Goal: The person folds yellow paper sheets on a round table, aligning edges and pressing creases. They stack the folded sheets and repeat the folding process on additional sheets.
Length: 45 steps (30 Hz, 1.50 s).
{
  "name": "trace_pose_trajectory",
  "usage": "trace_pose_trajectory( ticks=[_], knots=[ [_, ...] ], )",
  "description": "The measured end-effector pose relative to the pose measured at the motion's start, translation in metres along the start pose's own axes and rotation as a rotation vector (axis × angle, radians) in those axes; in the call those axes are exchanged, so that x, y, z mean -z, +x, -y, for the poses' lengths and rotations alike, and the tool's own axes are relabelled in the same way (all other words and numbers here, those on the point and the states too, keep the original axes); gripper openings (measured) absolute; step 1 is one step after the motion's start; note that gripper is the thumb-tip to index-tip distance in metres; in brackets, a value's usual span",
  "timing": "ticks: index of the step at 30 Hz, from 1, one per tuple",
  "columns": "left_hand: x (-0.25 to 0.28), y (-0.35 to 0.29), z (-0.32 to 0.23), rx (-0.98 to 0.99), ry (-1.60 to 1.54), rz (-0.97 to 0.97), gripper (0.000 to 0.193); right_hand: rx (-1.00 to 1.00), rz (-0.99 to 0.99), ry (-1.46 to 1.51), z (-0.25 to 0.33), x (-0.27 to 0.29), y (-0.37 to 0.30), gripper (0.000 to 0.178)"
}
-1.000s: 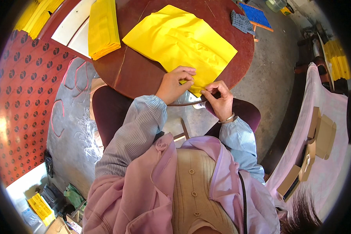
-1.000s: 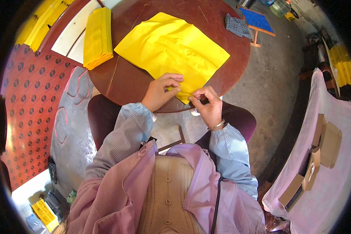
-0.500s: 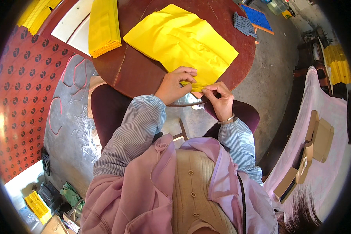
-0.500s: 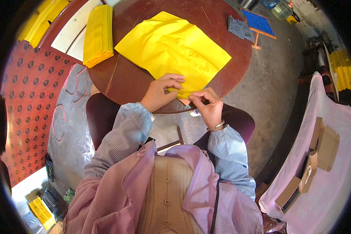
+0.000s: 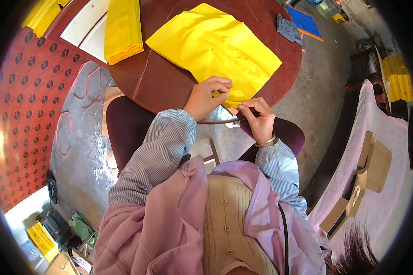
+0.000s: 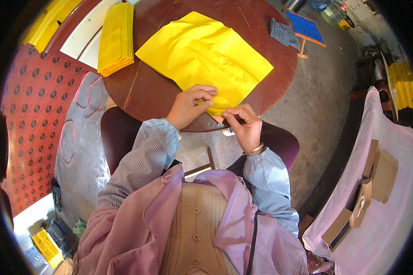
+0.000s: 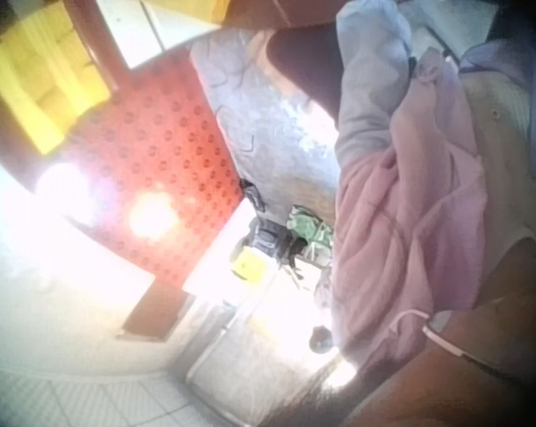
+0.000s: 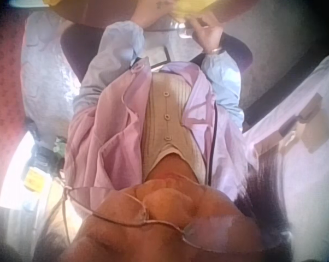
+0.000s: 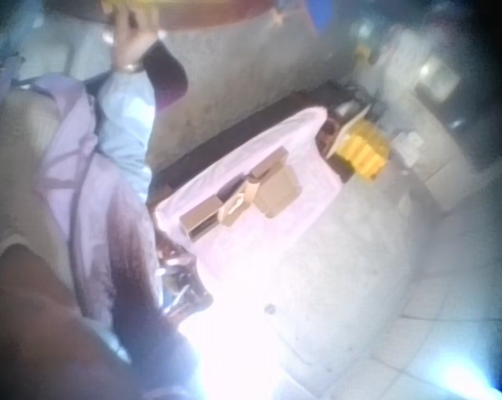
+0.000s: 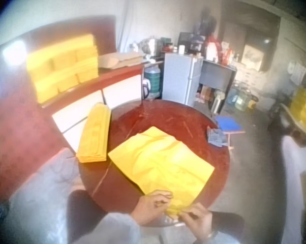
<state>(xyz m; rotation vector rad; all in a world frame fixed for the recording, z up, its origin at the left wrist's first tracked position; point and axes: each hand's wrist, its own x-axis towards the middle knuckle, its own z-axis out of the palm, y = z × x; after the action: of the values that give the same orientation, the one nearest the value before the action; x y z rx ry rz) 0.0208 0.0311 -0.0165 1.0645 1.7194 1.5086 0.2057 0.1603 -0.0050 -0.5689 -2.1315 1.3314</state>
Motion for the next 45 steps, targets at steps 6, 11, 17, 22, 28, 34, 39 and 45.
trace_pose_trajectory(
  ticks=[6,11,17,22,28,34,39,45],
  knots=[
    [0.002,-0.0008,-0.0004,-0.018,0.024,0.016,0.011,-0.054,-0.026,0.095,-0.0032,-0.0027,0.0026,0.01],
    [0.0026,-0.0024,-0.0004,-0.078,0.081,0.023,0.013,-0.042,-0.036,0.07,-0.0075,-0.0037,0.003,0.009],
    [-0.0035,-0.0006,-0.002,0.006,-0.024,-0.041,0.011,-0.063,-0.038,0.069,-0.0041,-0.0042,-0.0011,0.01],
    [-0.002,-0.0002,-0.003,0.04,-0.029,-0.034,0.011,0.006,-0.012,-0.004,-0.0001,-0.0021,-0.0023,0.011],
    [0.0011,-0.0007,-0.003,0.033,-0.019,0.011,0.012,-0.062,-0.017,0.025,-0.0032,-0.0033,0.0011,0.01],
    [0.0055,-0.001,0.0014,-0.059,0.062,0.049,0.014,-0.07,-0.019,0.062,-0.0058,-0.0034,0.0011,0.01],
    [-0.0003,-0.0017,0.005,-0.068,0.06,0.004,0.014,-0.009,-0.046,0.04,-0.0082,-0.0067,0.0009,0.018],
    [-0.0018,0.001,0.0049,0.027,-0.081,-0.012,0.015,0.006,-0.019,-0.023,-0.0016,-0.0036,-0.003,0.018]
  ],
)
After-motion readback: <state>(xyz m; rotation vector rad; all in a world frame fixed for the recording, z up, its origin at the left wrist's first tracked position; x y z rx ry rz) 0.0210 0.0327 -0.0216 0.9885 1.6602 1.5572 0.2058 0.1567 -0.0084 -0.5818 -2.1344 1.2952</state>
